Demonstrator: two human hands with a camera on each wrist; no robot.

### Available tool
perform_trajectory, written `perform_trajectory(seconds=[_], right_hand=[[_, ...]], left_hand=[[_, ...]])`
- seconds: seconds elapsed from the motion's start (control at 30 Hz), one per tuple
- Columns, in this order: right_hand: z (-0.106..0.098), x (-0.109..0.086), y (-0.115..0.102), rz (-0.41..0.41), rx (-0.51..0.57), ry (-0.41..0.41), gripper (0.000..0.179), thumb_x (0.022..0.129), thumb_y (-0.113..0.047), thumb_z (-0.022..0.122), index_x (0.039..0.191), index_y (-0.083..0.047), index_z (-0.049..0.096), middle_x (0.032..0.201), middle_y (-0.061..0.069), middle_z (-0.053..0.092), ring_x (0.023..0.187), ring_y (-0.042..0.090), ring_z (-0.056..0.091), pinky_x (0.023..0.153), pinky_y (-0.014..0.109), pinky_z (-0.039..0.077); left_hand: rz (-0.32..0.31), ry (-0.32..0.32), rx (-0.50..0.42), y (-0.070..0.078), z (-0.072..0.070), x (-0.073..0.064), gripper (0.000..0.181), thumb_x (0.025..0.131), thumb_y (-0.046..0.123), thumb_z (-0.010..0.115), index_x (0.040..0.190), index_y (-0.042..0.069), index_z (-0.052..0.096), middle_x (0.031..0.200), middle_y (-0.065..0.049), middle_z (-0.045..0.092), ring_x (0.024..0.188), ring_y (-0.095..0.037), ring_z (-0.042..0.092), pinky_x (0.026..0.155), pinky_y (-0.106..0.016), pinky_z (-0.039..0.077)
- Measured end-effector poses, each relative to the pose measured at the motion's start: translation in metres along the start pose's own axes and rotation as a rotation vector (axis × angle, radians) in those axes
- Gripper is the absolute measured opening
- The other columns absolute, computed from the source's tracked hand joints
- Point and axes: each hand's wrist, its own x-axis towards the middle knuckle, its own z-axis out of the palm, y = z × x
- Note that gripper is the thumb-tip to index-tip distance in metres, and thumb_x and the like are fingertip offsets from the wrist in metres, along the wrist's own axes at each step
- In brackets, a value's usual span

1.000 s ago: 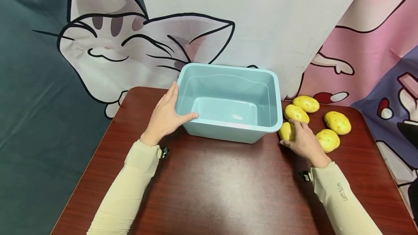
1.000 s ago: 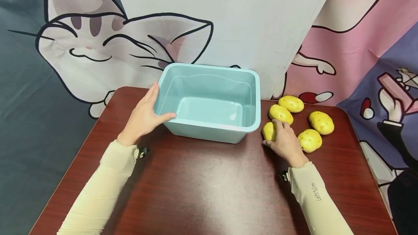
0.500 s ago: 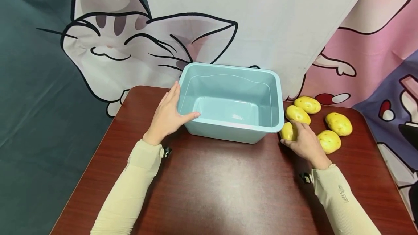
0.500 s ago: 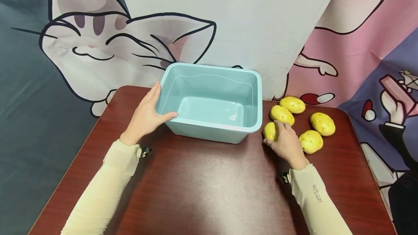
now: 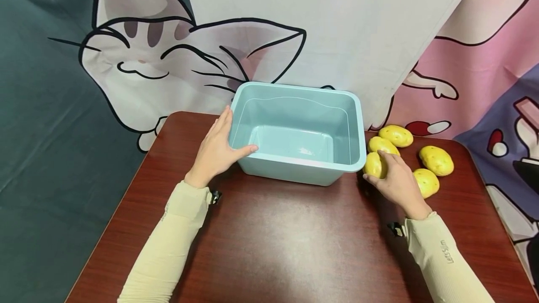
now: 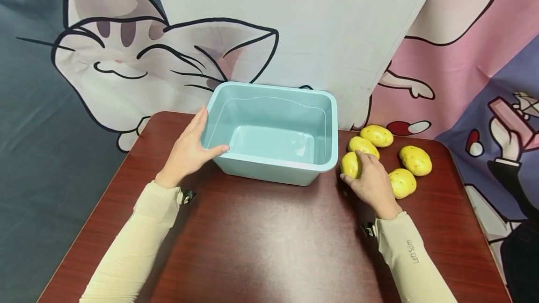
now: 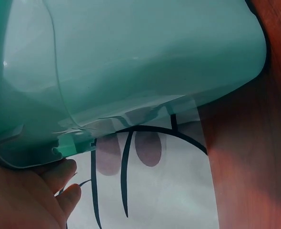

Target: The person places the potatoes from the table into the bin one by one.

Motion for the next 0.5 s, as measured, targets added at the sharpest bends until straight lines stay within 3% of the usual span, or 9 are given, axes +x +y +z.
perform_trajectory(seconds=[0.5], right_hand=[[-0.013,0.003,-0.005,-0.015,0.019,0.060,0.082,0.081,-0.030,0.084,0.144,0.008,0.046,0.139,0.034,0.050,0.125,0.052,0.046,0.099,0.066,0.036]], left_hand=[[0.002,0.002,0.004,-0.001,0.002,0.000,0.120,0.077,0.075,0.068,0.160,0.006,0.015,0.168,0.003,0.008,0.153,-0.027,0.017,0.118,-0.051,0.025]])
